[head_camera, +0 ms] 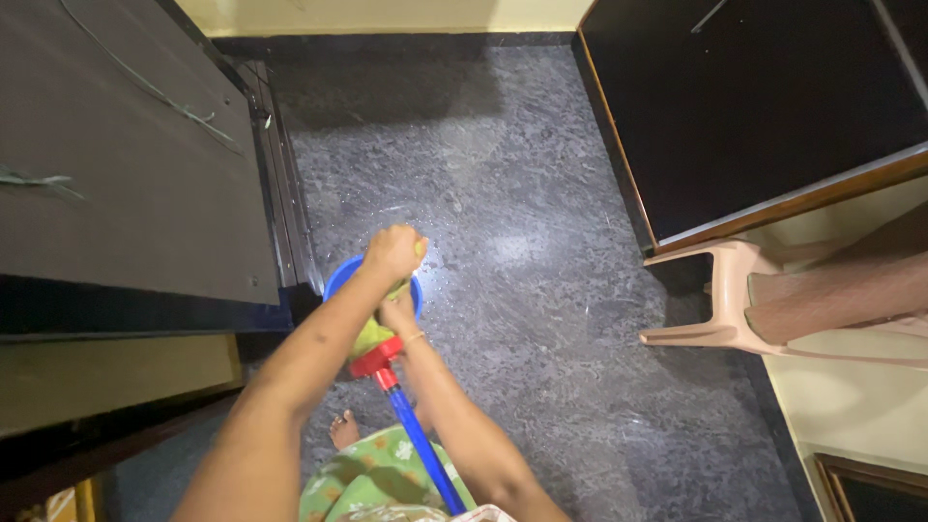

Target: The person wrings a mop cloth over a bucket, mops the floor, rolls up a mat, moves a chair and suitcase aside, and cleans various areas of the floor with the mop.

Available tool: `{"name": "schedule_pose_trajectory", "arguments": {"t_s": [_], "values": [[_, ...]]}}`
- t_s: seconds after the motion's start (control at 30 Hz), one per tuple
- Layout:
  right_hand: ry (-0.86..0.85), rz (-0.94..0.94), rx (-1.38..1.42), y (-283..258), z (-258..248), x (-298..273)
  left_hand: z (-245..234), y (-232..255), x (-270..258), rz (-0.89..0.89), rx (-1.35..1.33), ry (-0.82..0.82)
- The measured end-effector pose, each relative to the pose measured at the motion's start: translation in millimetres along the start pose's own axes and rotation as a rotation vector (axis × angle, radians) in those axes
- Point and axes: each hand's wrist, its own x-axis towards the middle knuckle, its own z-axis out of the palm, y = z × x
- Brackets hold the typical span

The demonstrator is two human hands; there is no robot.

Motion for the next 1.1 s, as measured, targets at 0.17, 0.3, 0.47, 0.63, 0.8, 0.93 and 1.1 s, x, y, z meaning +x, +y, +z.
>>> {"name": "schedule_pose_trajectory", "arguments": {"t_s": [0.17, 0.3, 0.47, 0.63, 0.8, 0.93, 1.1], "values": [[-0.085, 0.241, 0.421, -113, -4, -28, -59, -8, -13, -0.275, -1.027, 0.043], [-0.255, 0.503, 0.821, -170, -8, -36, -43, -28, -68, -0.206, -1.715, -0.342], [-0.257, 0.128, 0.690, -186, -1, -59, -33, -19, -75, 0.072, -2.123, -0.455], [-0.368, 0.598, 1.254, -195, -21, -89, -78, 1, -60, 0.272, -2.060, -0.273], [-1.052, 0.442, 1.234, -235, -32, -130, -132, 33, -50, 0.052, -1.943, -0.166], [-0.835, 0.409, 0.981, -261, -44, -131, -159, 46, -45, 0.105, -1.907, -0.212], [-0.685, 0.364, 0.669, -274, -62, -134, -175, 65, -43, 0.064, -1.612, -0.236]]}}
